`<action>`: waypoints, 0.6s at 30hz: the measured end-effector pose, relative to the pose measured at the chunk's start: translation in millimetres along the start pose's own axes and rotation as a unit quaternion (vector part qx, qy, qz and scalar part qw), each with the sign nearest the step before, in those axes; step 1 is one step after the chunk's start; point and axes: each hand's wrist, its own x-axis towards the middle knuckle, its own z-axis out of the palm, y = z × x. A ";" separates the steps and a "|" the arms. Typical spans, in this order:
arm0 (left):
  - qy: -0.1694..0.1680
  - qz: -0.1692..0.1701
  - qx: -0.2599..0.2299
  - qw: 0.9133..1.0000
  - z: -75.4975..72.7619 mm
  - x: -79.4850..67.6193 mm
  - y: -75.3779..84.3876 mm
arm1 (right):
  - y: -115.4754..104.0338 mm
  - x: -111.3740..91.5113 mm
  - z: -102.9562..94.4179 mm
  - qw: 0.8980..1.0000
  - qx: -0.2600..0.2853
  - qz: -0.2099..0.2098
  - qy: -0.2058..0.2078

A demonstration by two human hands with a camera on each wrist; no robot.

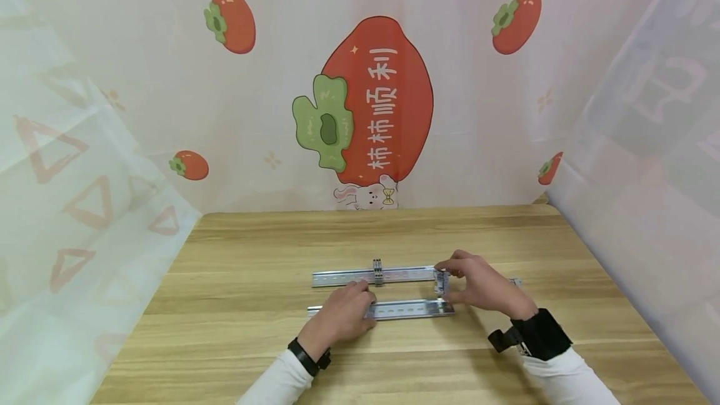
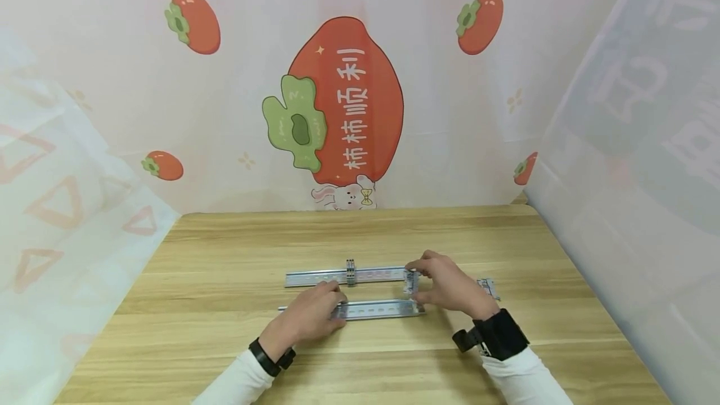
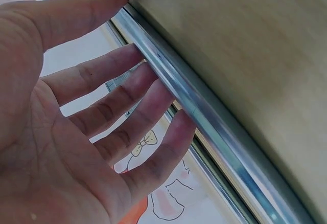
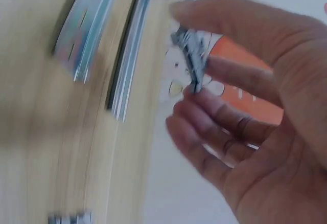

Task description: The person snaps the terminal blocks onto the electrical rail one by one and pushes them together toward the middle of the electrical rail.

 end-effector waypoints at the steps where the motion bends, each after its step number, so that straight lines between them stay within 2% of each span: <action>1: -0.001 -0.002 0.000 1.000 0.1 0.0 0.6 | -3.0 1.0 1.2 1.000 0.018 -0.008 0.003; 6: -0.005 -0.011 0.004 1.000 1.7 0.8 2.7 | -17.0 8.9 9.4 0.995 0.092 -0.025 0.018; 13: 0.006 -0.019 0.011 1.000 3.8 3.2 4.6 | -37.3 20.9 26.7 0.973 0.228 -0.024 0.020; 16: 0.016 -0.026 0.013 0.999 3.5 3.4 6.6 | -42.9 25.6 35.7 0.965 0.263 -0.019 0.006; 18: 0.021 -0.031 0.011 0.999 3.2 3.1 7.7 | -45.4 28.7 42.1 0.963 0.269 -0.020 -0.003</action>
